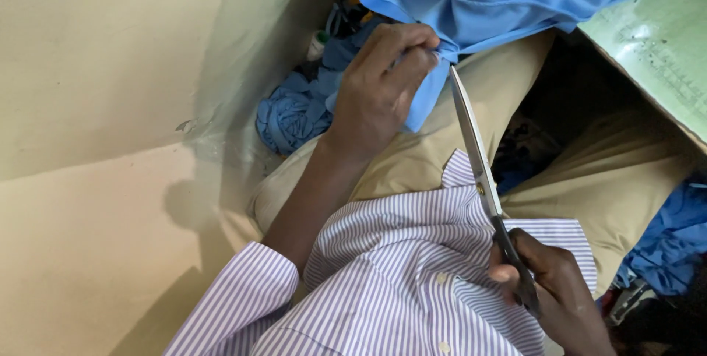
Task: The person sits and uses shears to cut a long strip from a large piece of light blue fabric. They repeatedly trim the edge of the strip, adjusting the fabric with their left hand while cutting with their right hand. The cut pieces accumulate on the lap and nearby table.
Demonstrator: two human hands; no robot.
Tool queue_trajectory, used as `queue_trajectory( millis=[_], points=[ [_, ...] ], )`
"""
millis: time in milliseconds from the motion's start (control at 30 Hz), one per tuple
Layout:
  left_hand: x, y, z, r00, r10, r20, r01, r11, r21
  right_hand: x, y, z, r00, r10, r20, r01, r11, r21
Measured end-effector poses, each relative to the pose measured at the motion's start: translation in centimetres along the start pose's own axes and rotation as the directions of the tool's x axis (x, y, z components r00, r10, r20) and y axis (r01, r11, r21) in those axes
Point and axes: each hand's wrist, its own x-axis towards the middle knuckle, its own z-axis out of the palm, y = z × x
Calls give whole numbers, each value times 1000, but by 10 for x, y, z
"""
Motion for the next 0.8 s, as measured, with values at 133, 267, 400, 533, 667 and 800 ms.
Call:
queue_trajectory(
  millis=[133,267,400,533,667,800],
  points=[
    [3,-1,7,948,-271,168,310,909,-277,-11,10,-4,999,-7,33,2,988,157],
    [6,-7,24,925,-232,301,200,971,133,-18,20,-2,998,23,-60,-5,959,282],
    [8,-18,38,945,-250,209,223,964,145,-9,2,-4,997,24,-67,-13,987,161],
    [11,-10,30,963,-236,131,209,959,192,7,-14,-5,994,-86,65,84,996,38],
    [8,-1,21,996,-87,21,77,954,289,28,-17,-7,976,-167,139,165,986,30],
    [5,-2,27,997,5,-79,16,965,262,33,-26,-19,979,-146,143,152,988,-33]
  ],
)
